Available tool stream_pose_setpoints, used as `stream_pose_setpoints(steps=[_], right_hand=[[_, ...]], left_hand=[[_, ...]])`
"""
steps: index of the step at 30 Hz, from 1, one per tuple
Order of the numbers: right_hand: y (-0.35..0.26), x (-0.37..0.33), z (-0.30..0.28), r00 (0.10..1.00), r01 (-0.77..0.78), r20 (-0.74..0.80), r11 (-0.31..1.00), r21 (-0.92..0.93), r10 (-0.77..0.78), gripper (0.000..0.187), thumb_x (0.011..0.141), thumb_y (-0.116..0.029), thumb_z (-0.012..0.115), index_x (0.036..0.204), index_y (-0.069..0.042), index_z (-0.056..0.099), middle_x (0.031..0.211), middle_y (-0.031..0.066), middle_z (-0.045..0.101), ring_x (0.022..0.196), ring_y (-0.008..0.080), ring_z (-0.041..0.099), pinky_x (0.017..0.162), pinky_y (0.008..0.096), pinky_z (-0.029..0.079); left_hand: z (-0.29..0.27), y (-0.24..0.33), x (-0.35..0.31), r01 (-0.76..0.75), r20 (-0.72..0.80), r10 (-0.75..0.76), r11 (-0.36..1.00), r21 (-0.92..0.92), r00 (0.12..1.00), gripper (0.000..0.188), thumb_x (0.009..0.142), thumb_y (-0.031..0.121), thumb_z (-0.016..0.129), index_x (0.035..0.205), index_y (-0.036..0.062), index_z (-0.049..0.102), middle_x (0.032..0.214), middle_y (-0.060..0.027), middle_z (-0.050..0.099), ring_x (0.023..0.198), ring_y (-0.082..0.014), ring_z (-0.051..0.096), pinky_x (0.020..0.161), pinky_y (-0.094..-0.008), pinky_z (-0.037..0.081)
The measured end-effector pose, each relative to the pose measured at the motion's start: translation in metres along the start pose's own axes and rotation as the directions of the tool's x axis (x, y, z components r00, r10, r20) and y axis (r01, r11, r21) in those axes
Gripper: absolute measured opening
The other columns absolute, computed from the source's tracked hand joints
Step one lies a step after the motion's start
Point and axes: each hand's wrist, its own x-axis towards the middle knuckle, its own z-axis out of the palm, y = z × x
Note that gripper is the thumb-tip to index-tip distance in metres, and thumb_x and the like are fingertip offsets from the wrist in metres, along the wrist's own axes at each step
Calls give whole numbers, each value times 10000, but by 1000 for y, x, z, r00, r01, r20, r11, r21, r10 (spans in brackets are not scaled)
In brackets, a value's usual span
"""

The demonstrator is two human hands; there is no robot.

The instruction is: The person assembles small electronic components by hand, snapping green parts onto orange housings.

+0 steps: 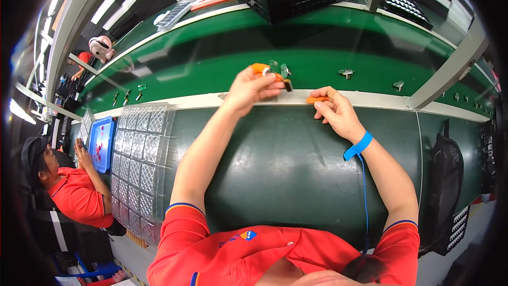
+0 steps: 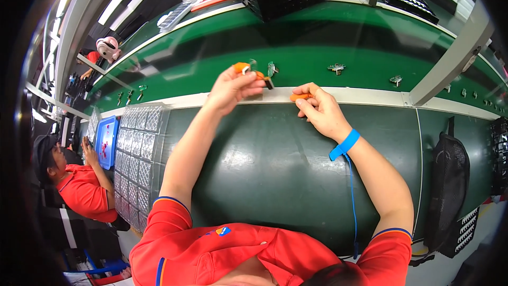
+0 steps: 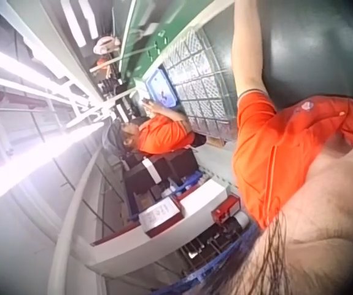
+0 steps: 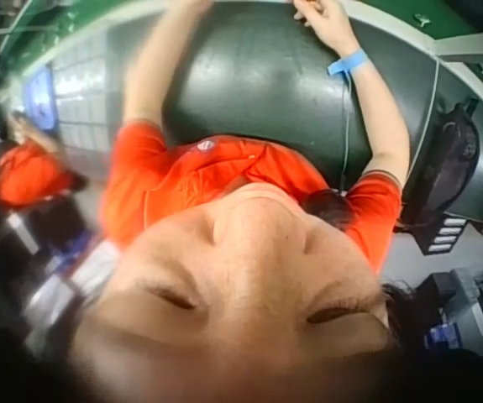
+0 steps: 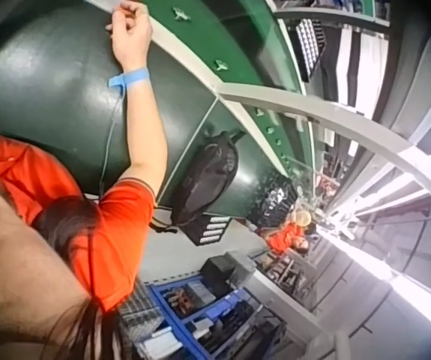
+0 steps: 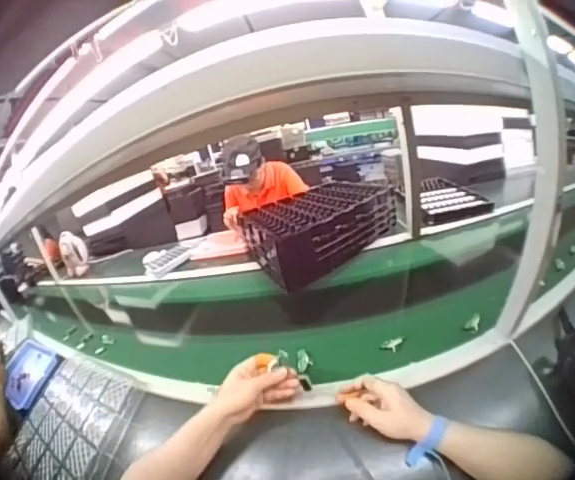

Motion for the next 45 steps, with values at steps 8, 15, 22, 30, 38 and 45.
stream_pose_setpoints(steps=[8,15,22,30,38,45], right_hand=[[7,2,-3,999,-39,29,993,115,35,228,892,-171,571,1061,-28,514,926,27,593,708,66,552,591,207,439],[9,3,3,980,145,-113,979,-143,-162,122,865,-100,597,957,-27,564,852,0,590,666,58,527,544,189,411],[-3,-1,14,781,476,-6,601,-642,-625,121,754,27,669,848,-24,612,873,55,627,651,123,526,508,227,407],[-5,2,12,735,515,78,479,-711,-674,175,697,32,695,837,-39,617,855,67,627,709,223,548,587,307,453],[-4,1,12,745,488,60,482,-728,-664,165,683,14,702,811,-49,618,836,73,613,716,245,561,596,331,473],[-4,-2,14,915,299,-68,781,-548,-398,253,786,-41,658,1009,-8,545,849,48,571,696,104,525,521,224,420]], left_hand=[[37,-18,-3,136,157,-121,987,-89,980,280,886,82,569,1139,4,475,1018,-127,618,874,-183,647,783,-289,559],[26,-13,-1,156,159,-156,988,15,975,302,875,66,559,1148,-27,469,1026,-159,614,871,-192,654,773,-300,565],[22,-16,-2,106,222,-190,934,341,956,209,864,64,557,1048,-36,561,929,-129,650,784,-155,663,690,-249,558],[30,-12,-9,106,296,-236,912,396,926,214,867,71,556,1046,-45,574,924,-133,656,775,-151,665,687,-245,554],[32,-5,-13,56,368,-217,914,402,904,274,850,143,630,1043,-37,555,890,-99,652,780,-126,641,663,-242,551],[29,-23,-7,-139,359,-61,852,505,931,220,831,166,674,957,28,558,816,-32,625,695,-78,576,561,-212,486]])
